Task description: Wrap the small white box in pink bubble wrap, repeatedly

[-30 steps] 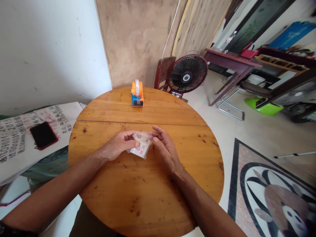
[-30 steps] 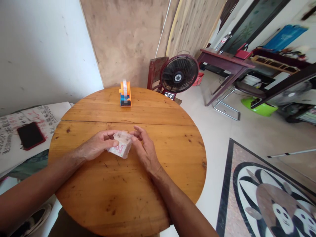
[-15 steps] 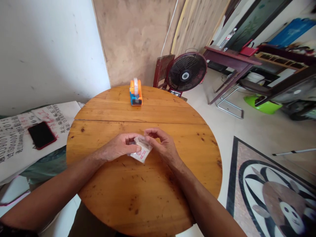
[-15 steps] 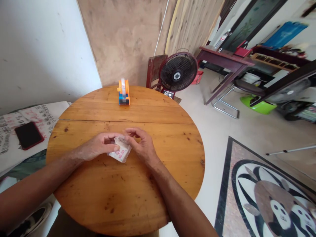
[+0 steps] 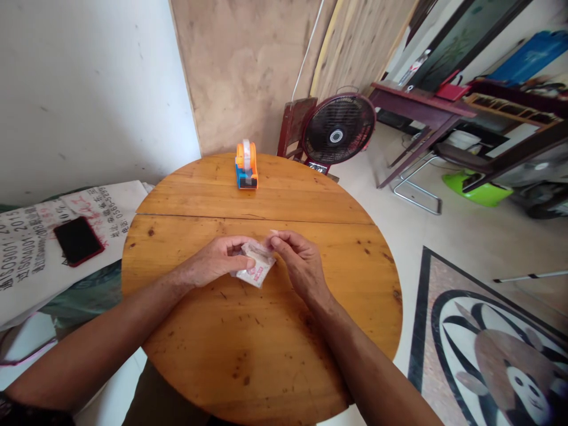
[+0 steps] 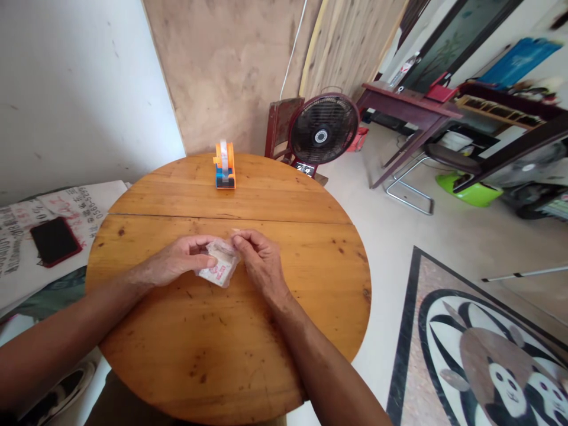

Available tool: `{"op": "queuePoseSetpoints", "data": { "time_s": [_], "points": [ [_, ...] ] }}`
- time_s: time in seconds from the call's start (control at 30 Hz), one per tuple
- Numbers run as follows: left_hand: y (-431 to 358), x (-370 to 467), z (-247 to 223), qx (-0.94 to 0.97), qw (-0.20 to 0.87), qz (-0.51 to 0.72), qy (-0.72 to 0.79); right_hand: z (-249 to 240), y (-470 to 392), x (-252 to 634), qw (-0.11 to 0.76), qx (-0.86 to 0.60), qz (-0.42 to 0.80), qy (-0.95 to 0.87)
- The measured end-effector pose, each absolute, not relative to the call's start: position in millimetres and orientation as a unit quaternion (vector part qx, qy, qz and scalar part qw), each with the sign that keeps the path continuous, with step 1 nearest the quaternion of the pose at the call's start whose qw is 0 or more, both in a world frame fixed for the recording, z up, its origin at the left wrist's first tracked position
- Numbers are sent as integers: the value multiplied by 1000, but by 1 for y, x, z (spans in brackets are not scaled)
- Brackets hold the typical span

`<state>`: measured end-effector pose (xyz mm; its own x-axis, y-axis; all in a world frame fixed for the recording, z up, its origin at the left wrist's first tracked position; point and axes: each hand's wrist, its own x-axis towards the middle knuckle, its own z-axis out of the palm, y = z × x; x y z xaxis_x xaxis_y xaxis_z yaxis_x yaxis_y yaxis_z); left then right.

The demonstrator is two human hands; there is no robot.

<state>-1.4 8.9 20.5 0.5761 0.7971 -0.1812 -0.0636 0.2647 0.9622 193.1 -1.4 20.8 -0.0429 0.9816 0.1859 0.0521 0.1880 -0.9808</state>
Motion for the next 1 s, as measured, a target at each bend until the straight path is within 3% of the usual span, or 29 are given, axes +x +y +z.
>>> {"op": "queuePoseSetpoints", "data": {
  "time_s": [0.33, 0.57, 1.0],
  "points": [
    [9, 1, 14, 515, 684, 353, 376, 25, -12, 190, 466, -442, 310, -701],
    [12, -1, 13, 609, 571, 346, 428, 21, -7, 191, 458, -452, 304, -703],
    [10, -4, 19, 572, 600, 309, 466, 15, -8, 185, 416, -420, 195, -783]
  ]
}}
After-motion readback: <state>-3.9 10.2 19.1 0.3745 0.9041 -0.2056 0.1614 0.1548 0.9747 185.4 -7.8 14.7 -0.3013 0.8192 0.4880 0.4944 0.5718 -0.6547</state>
